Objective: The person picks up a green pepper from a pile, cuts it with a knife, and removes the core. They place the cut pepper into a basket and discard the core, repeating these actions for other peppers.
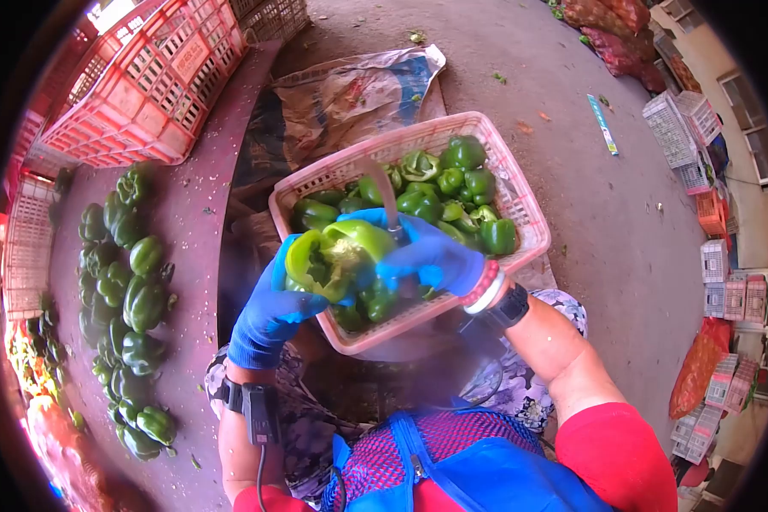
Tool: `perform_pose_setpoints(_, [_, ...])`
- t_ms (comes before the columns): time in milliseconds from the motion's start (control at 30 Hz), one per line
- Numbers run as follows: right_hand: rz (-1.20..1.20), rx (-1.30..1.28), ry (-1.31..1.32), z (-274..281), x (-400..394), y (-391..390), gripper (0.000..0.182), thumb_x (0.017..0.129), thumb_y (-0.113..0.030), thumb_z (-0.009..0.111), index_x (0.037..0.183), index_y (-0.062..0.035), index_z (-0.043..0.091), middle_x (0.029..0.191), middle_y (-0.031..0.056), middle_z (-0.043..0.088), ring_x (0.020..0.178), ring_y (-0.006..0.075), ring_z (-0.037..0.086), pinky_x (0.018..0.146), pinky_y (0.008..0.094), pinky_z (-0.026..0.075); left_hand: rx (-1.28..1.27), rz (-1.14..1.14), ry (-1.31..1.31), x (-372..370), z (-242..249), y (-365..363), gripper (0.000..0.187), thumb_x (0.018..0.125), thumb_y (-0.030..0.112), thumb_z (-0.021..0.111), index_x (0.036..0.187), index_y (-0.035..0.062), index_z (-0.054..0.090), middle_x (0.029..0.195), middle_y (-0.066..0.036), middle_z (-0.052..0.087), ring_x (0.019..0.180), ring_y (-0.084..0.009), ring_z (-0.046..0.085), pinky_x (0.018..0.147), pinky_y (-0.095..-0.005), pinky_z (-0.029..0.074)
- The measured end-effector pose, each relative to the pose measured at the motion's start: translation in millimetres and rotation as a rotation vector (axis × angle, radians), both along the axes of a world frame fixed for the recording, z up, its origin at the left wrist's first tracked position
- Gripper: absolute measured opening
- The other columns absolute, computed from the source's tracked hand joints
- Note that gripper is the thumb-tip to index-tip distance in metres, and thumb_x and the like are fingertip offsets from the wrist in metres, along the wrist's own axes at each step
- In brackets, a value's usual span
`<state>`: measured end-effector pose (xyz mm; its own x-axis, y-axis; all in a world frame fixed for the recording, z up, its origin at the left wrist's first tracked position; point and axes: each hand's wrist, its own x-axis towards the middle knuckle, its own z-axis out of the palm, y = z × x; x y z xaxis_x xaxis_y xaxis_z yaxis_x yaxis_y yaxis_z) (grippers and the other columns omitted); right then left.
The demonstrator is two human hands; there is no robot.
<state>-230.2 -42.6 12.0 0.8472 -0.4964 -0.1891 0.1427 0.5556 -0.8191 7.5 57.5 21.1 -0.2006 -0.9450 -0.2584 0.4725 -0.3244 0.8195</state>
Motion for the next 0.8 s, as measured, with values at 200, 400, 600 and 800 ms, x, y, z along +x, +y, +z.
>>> perform_pose_setpoints(200, [-0.184,0.297,-0.072,-12.2,-5.3,11.7,0.066,0.085,-0.021,0.066,0.144,0.0011,0.046,0.121,0.0149,0.066,0.092,0.0227,0.068,0.071,0.0313,0.055,-0.054,0.165,0.081,8.4,-20.1,11.2,0.077,0.075,0.008,0.08,0.143,-0.001,0.045,0.134,-0.017,0.057,0.122,-0.0326,0.058,0.102,-0.0425,0.052])
perform_pose_setpoints(400, [-0.121,0.46,-0.555,-11.8,-7.6,-8.4,0.073,0.089,-0.025,0.067,0.149,0.0029,0.037,0.132,0.029,0.059,0.1,0.0319,0.066,0.07,0.0335,0.053,-0.108,0.266,0.388,6.5,-6.5,-11.7,0.067,0.085,0.013,0.072,0.143,-0.0034,0.042,0.134,-0.02,0.057,0.122,-0.0437,0.058,0.098,-0.045,0.056])
perform_pose_setpoints(600, [-0.357,0.18,-0.176,8.0,-30.7,-28.9,0.065,0.092,-0.024,0.063,0.146,0.0033,0.04,0.127,0.0257,0.062,0.1,0.0278,0.07,0.068,0.0273,0.054,0.105,0.187,-0.119,-28.7,-12.1,-47.3,0.066,0.095,0.021,0.069,0.151,0.0121,0.034,0.129,-0.013,0.056,0.107,-0.0267,0.064,0.089,-0.0442,0.058])
perform_pose_setpoints(800, [-0.351,-0.118,0.225,23.1,-22.8,-3.2,0.065,0.087,-0.02,0.071,0.145,-0.0047,0.046,0.109,0.0063,0.066,0.093,0.0175,0.07,0.068,0.0268,0.055,-0.5,0.257,-1.133,-51.4,-10.3,-55.2,0.066,0.086,0.03,0.075,0.139,0.0045,0.046,0.118,-0.019,0.059,0.099,-0.0298,0.065,0.083,-0.0395,0.055])
